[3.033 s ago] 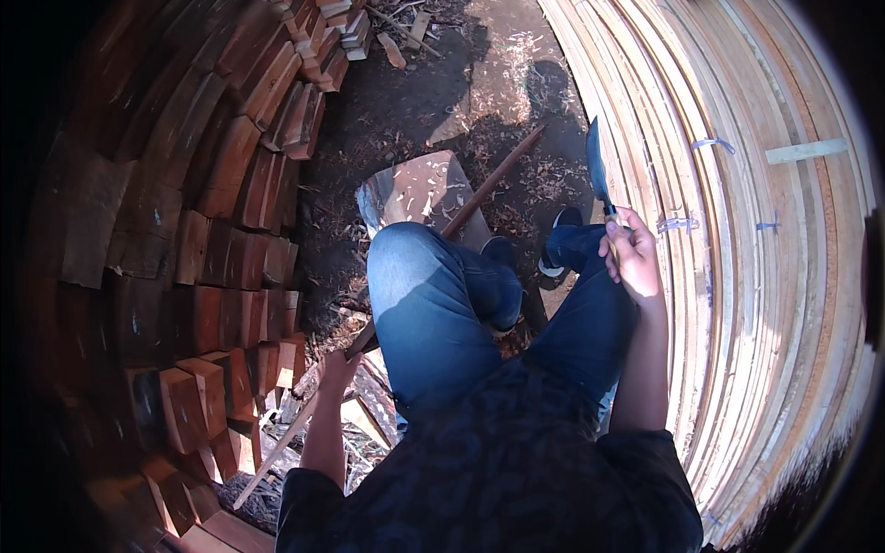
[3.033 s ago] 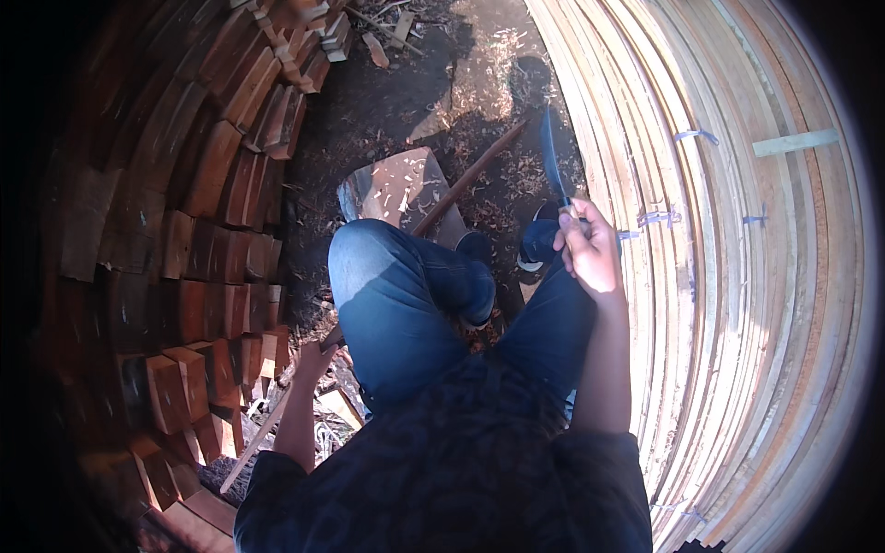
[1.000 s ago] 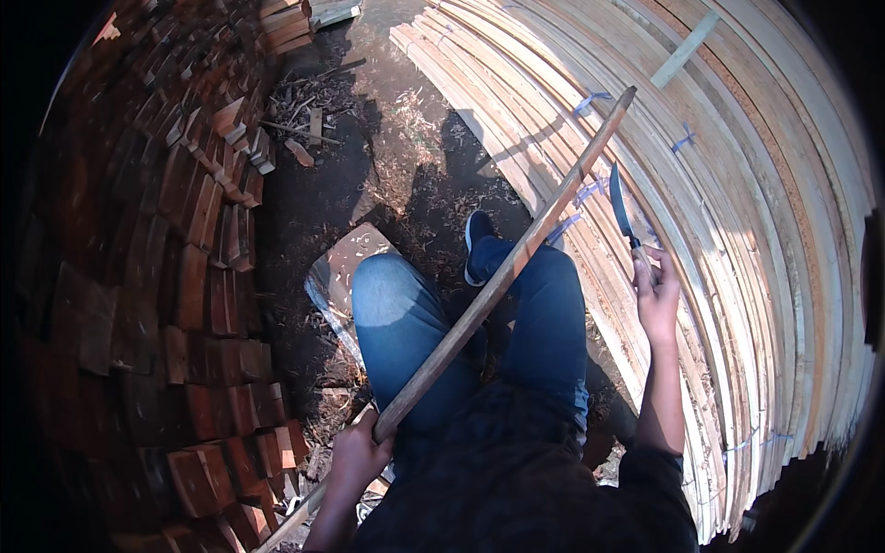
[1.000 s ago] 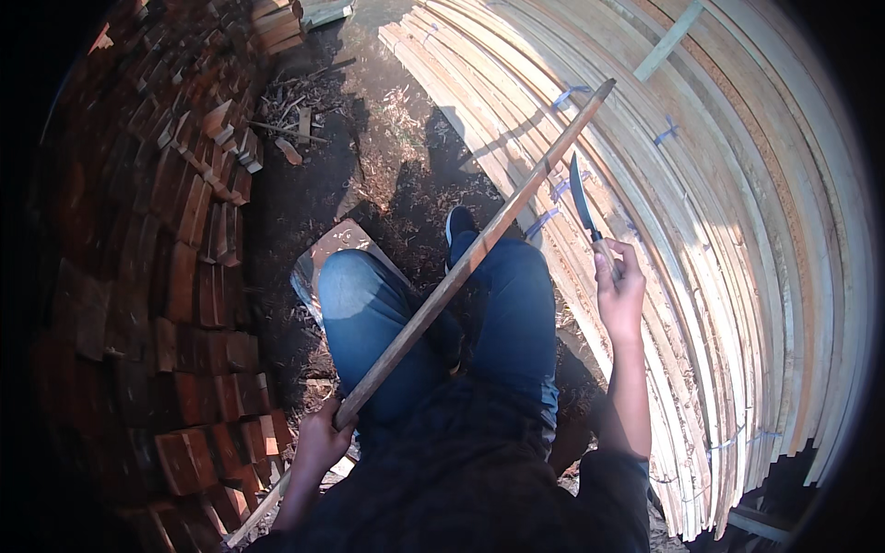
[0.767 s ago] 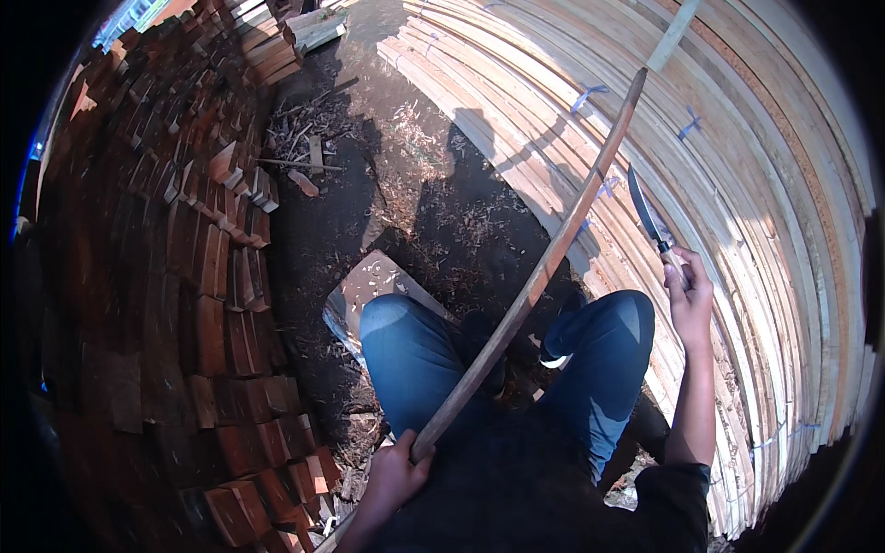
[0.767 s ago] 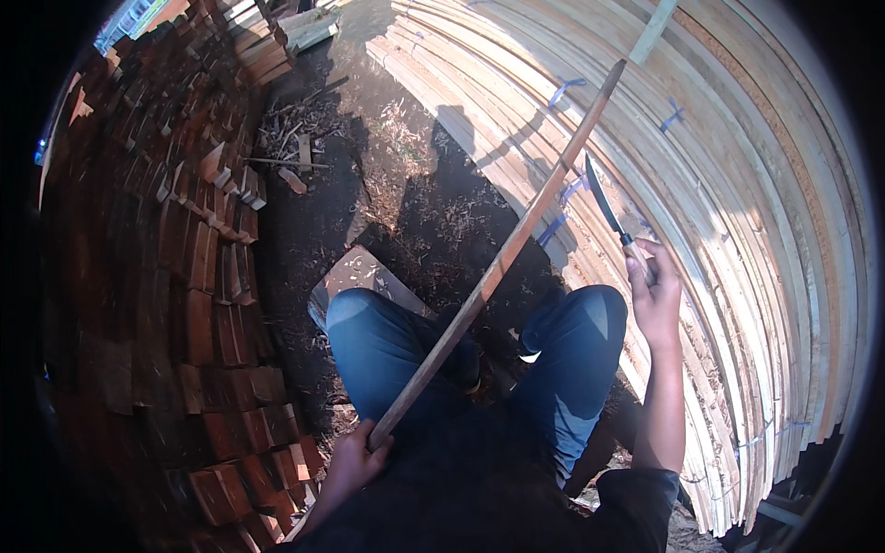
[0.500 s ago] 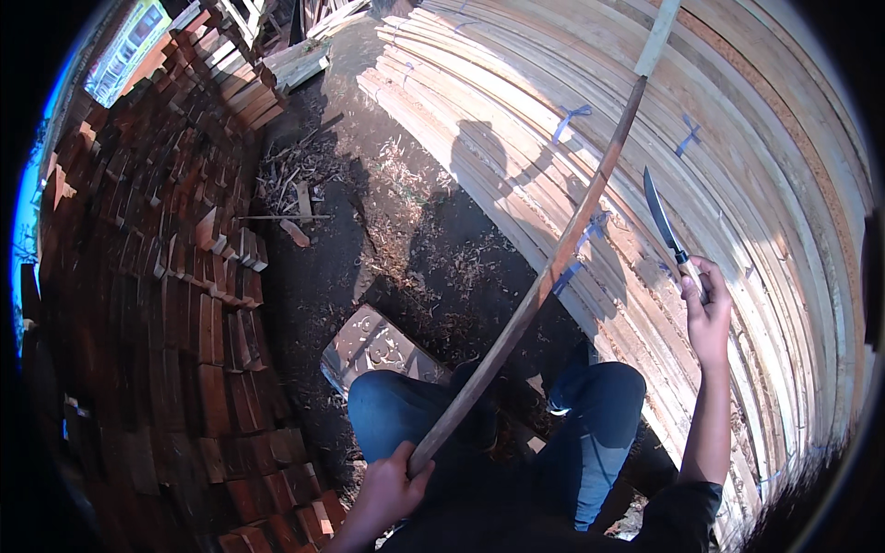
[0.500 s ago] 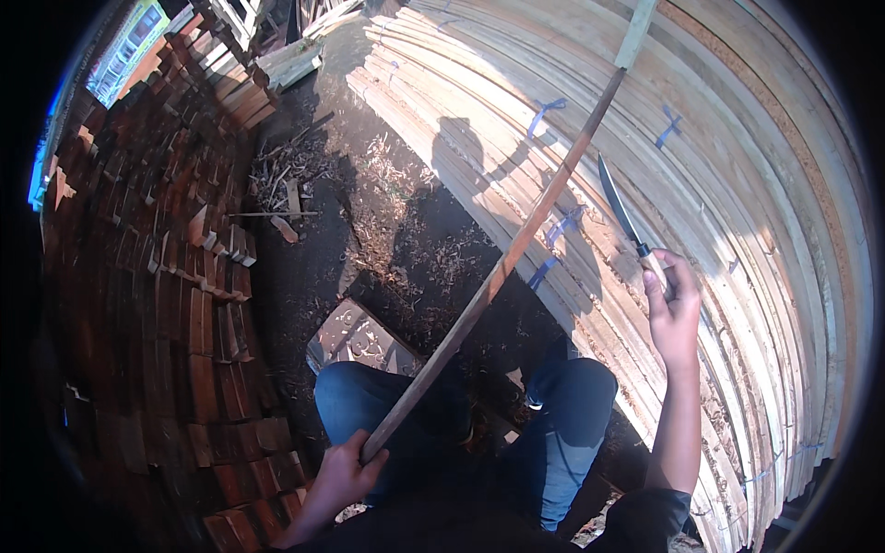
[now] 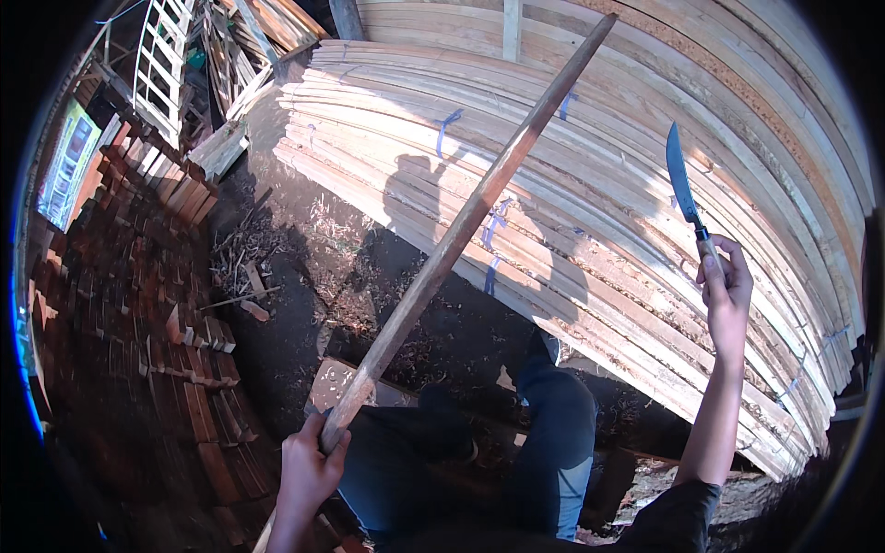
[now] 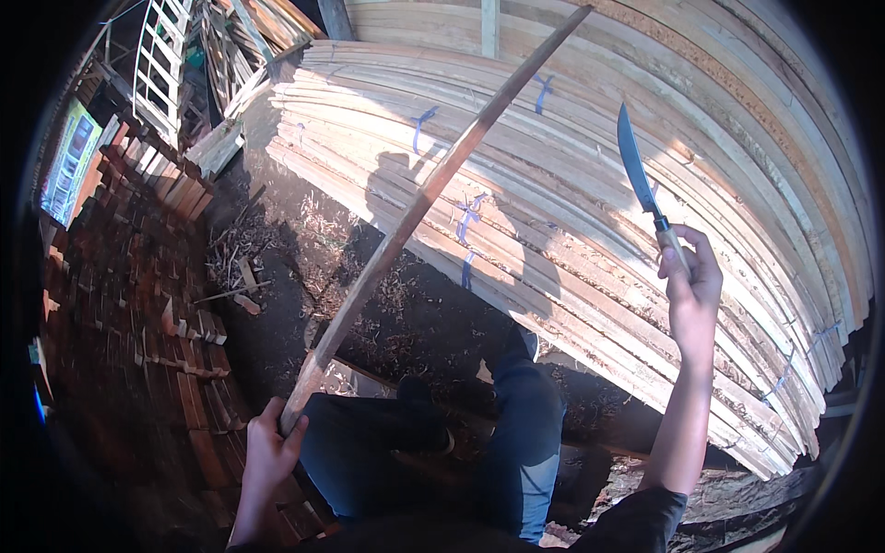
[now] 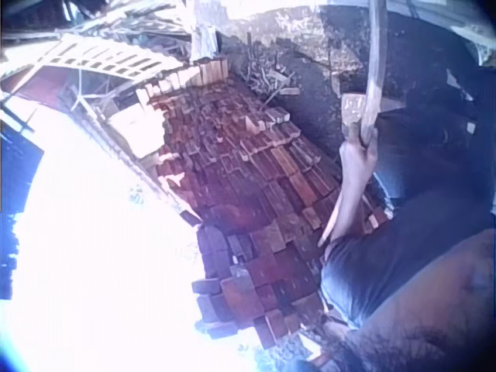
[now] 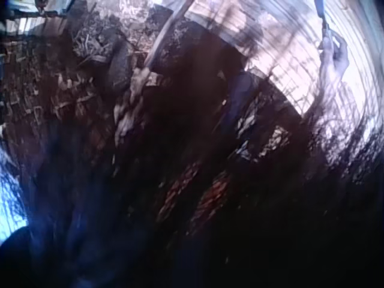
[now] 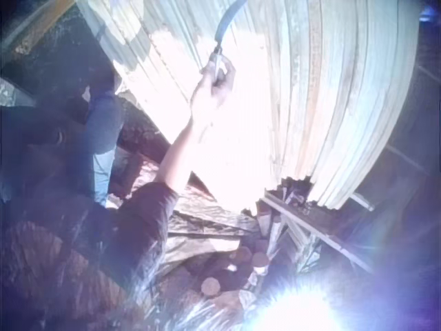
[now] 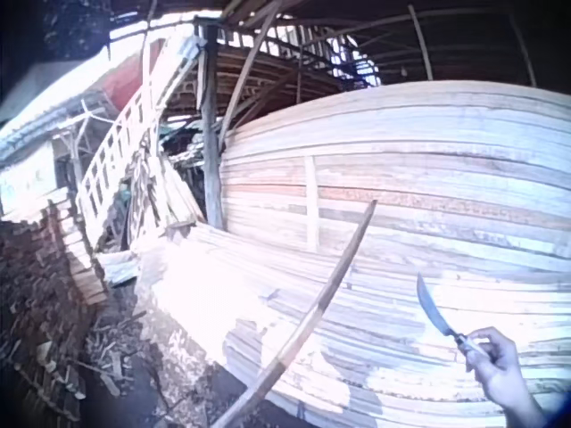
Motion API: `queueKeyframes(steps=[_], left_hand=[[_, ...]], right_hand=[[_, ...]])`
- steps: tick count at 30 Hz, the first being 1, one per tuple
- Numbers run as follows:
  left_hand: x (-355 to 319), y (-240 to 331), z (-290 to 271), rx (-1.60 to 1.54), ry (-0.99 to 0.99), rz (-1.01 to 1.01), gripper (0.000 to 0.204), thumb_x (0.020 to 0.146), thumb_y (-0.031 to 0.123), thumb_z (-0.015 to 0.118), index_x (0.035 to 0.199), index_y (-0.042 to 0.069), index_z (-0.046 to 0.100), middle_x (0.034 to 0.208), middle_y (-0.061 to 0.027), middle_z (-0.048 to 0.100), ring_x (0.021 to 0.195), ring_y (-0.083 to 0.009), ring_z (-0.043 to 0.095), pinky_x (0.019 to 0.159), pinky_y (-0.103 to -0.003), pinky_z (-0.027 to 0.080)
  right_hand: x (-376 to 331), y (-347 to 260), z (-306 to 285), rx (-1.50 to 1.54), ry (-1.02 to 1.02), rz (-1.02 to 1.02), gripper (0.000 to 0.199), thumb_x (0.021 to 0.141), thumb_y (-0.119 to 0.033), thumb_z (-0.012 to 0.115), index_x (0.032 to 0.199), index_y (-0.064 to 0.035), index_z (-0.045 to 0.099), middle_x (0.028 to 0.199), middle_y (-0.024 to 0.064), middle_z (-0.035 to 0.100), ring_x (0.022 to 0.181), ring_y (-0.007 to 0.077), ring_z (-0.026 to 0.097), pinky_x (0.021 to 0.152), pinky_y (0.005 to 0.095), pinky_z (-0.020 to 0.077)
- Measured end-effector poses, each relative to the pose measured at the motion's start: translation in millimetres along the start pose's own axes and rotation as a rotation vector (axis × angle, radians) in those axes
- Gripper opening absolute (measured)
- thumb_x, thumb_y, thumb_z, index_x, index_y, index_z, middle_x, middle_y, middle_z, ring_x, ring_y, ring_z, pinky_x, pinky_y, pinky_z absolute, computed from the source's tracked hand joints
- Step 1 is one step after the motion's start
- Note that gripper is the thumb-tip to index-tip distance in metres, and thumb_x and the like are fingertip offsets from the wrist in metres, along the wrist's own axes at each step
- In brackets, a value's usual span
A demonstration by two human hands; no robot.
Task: The person sits on the ground and uses a curved knife to shave thin strips from a long wooden stick. They hold the stick with their left hand and scrape along its length with the knife in their right hand, creating wood shavings that fall to the ground.
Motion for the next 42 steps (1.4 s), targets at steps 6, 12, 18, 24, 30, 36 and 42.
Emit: queueKeyframes(steps=[6, 12, 18, 24, 30, 36, 42], left_hand=[[-18, -17, -19, -0.014, 0.142, 0.236, 0.019, 0.076, 0.01, 0.067, 0.075, 0.001, 0.05, 0.056, -0.0173, 0.05, 0.051, -0.0323, 0.056, 0.051, -0.036, 0.043], [-41, -56, -32, 0.119, 0.216, 0.348, 0.018, 0.06, 0.004, 0.066, 0.073, 0.002, 0.053, 0.06, -0.0206, 0.053, 0.058, -0.0413, 0.057, 0.052, -0.041, 0.045], [-52, -90, -13, 0.293, 0.096, 0.495, 0.015, 0.055, 0.005, 0.062, 0.062, 0.002, 0.049, 0.056, -0.0174, 0.049, 0.053, -0.0374, 0.055, 0.049, -0.04, 0.041], [-42, -120, -7, 0.365, 0.02, 0.542, 0.018, 0.057, 0.006, 0.062, 0.062, 0.002, 0.044, 0.057, -0.0185, 0.047, 0.055, -0.0409, 0.051, 0.05, -0.042, 0.04], [-25, -148, -5, 0.379, -0.031, 0.571, 0.016, 0.058, 0.004, 0.059, 0.064, 0.002, 0.044, 0.059, -0.0176, 0.047, 0.057, -0.0387, 0.052, 0.052, -0.041, 0.04], [1, -190, -38, 0.542, -0.018, 0.617, 0.015, 0.059, 0.004, 0.058, 0.073, 0.001, 0.051, 0.066, -0.02, 0.052, 0.067, -0.0427, 0.054, 0.062, -0.05, 0.042], [19, -177, -41, 0.544, -0.072, 0.645, 0.018, 0.06, 0.002, 0.054, 0.078, -0.002, 0.05, 0.072, -0.0207, 0.052, 0.071, -0.0422, 0.053, 0.065, -0.05, 0.042]], right_hand=[[-60, -48, -70, 0.004, 0.147, -0.11, 0.032, 0.098, -0.021, 0.055, 0.121, 0.0004, 0.053, 0.071, -0.0019, 0.052, 0.055, 0.0014, 0.035, 0.05, 0.0187, 0.0238], [-155, -68, -83, 0.007, 0.172, -0.163, 0.035, 0.096, -0.02, 0.059, 0.123, 0.0018, 0.051, 0.091, 0.0057, 0.061, 0.072, 0.0056, 0.047, 0.063, 0.0201, 0.038], [-258, -1, -61, -0.134, 0.006, 0.26, 0.027, 0.096, -0.014, 0.058, 0.116, 0.0029, 0.057, 0.08, 0.0018, 0.06, 0.066, 0.0074, 0.049, 0.06, 0.0236, 0.0417], [-315, 33, -49, -0.179, -0.042, 0.378, 0.025, 0.096, -0.014, 0.057, 0.115, 0.0024, 0.058, 0.081, 0.0051, 0.06, 0.072, 0.0086, 0.051, 0.066, 0.0248, 0.0431], [-316, 4, -69, -0.16, 0.236, 0.184, 0.032, 0.097, -0.017, 0.056, 0.123, 0.0025, 0.053, 0.091, 0.0049, 0.062, 0.072, 0.0067, 0.051, 0.066, 0.0203, 0.0432], [-309, 26, -36, -0.456, -0.04, 0.321, 0.032, 0.093, -0.009, 0.058, 0.124, -0.0029, 0.052, 0.093, 0.0246, 0.068, 0.089, 0.0377, 0.069, 0.071, 0.0411, 0.055], [-336, 22, -18, -0.432, -0.05, 0.377, 0.03, 0.093, -0.008, 0.057, 0.122, -0.0023, 0.053, 0.092, 0.0245, 0.068, 0.089, 0.038, 0.069, 0.071, 0.0404, 0.0553]])
Point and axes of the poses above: each hand's wrist, its own x-axis towards the middle knuckle, its own z-axis out of the palm, y = z × x, the point moved 7 cm from there along x, towards the middle knuckle
